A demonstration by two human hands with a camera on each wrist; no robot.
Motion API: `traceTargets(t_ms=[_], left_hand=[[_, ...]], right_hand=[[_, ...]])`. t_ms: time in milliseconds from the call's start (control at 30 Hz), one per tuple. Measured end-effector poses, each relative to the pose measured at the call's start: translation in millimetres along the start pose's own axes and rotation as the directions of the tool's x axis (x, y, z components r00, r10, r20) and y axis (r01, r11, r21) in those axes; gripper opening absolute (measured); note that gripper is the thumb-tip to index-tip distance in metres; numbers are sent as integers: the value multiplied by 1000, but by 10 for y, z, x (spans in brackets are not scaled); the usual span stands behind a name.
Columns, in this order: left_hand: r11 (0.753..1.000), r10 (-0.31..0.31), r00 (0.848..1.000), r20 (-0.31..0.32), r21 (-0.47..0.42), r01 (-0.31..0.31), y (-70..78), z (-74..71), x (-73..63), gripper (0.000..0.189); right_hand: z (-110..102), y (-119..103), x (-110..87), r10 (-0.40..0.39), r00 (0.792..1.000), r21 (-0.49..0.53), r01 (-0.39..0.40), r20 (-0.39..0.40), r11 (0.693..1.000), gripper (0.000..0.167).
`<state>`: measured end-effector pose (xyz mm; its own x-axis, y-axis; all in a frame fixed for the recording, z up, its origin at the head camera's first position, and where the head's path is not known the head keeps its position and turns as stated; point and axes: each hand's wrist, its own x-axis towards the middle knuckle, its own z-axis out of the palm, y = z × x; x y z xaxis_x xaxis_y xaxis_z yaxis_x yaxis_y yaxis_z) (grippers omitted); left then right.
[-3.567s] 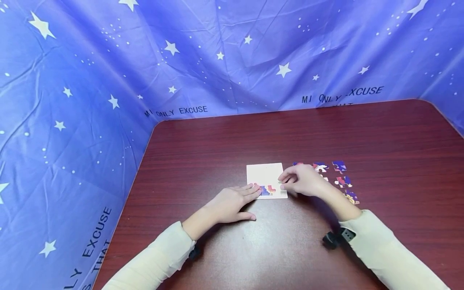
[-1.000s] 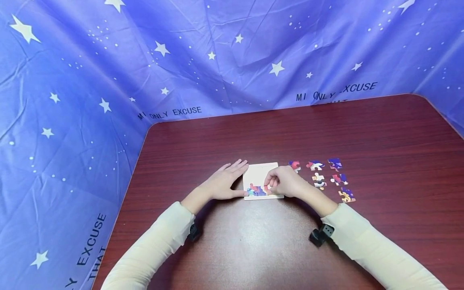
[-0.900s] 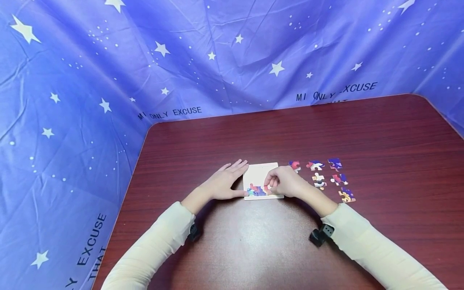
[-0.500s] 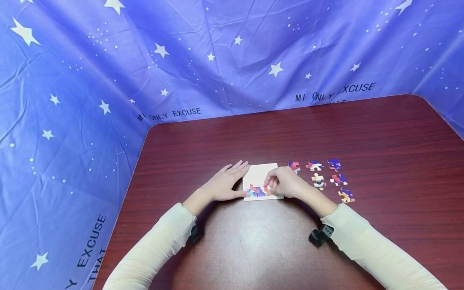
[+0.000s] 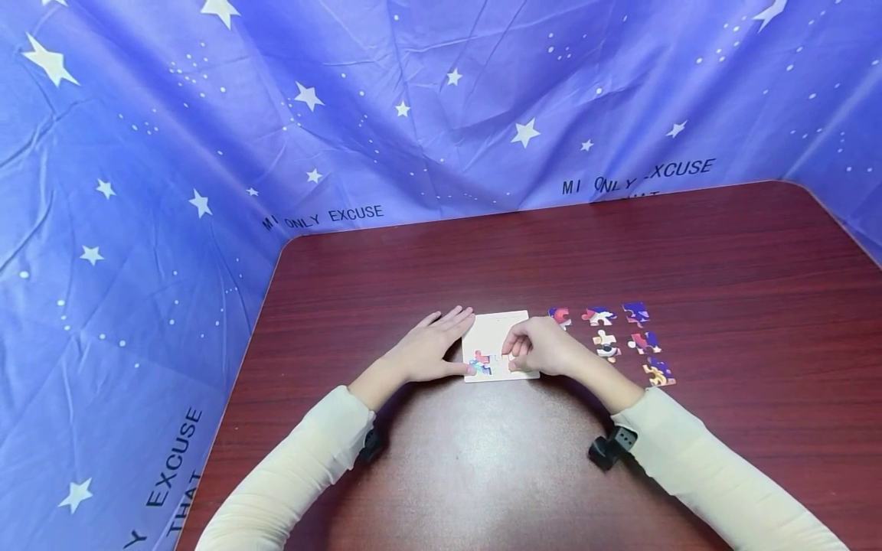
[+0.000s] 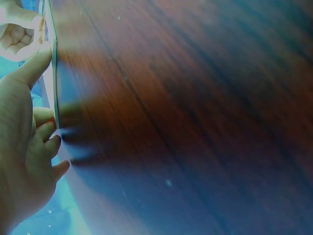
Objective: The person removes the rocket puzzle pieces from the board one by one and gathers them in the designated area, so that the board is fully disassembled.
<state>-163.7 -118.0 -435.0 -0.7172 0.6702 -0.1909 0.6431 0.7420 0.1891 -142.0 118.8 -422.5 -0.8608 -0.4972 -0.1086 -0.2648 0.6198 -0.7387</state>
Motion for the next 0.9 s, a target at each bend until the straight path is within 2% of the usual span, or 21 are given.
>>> traceTargets(t_ms=[433,900], left_hand=[[1000,-2,1000,10,-3,2,20,-21,-10,90],[1000,14,1000,-3,11,-14,2,0,1,90]], right_hand=[[-7,-10,-26,-5,1000,52,5,4,999,8],[44,-28,-44,30,998,98,-25,-47,995,8]])
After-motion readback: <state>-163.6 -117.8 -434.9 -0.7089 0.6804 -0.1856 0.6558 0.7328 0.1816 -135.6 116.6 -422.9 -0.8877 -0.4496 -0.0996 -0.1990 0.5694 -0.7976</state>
